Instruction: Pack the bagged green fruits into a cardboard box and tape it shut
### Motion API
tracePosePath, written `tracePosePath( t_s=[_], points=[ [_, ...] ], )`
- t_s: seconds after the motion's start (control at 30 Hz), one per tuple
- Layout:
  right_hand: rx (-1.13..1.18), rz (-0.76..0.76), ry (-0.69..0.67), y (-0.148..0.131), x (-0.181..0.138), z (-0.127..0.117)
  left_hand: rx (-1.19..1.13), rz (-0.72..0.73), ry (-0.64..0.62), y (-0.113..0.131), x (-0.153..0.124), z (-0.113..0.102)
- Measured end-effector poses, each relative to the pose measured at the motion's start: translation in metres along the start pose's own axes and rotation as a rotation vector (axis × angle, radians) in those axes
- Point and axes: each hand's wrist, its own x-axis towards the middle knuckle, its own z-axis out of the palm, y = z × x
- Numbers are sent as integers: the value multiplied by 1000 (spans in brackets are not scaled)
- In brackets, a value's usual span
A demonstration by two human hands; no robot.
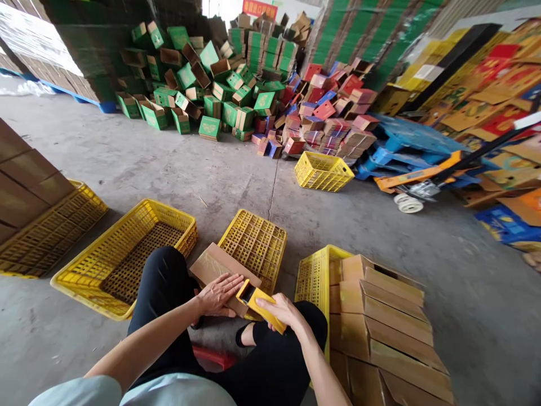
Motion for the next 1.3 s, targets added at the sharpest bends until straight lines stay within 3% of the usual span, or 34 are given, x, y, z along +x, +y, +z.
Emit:
tracePosePath(
  t_s=[0.3,0.6,0.83,1.0,1.17,1.3],
  points=[
    [-27,-28,21,1,-5,5,21,28,10,-5,0,6],
    [-4,-31,83,13,-30,-5,0,44,-6,-8,-1,4],
    [-19,-36,86,22,-23,-3,3,15,-94,17,9,-7],
    [-29,-21,78,23,-18,-3,36,40,-109,31,17,5],
    [12,-10,66,23,-17,-2,120,129,-4,14,14,14],
    [135,-18,61,14,-9,11,142,222,3,-17,11,1]
  ],
)
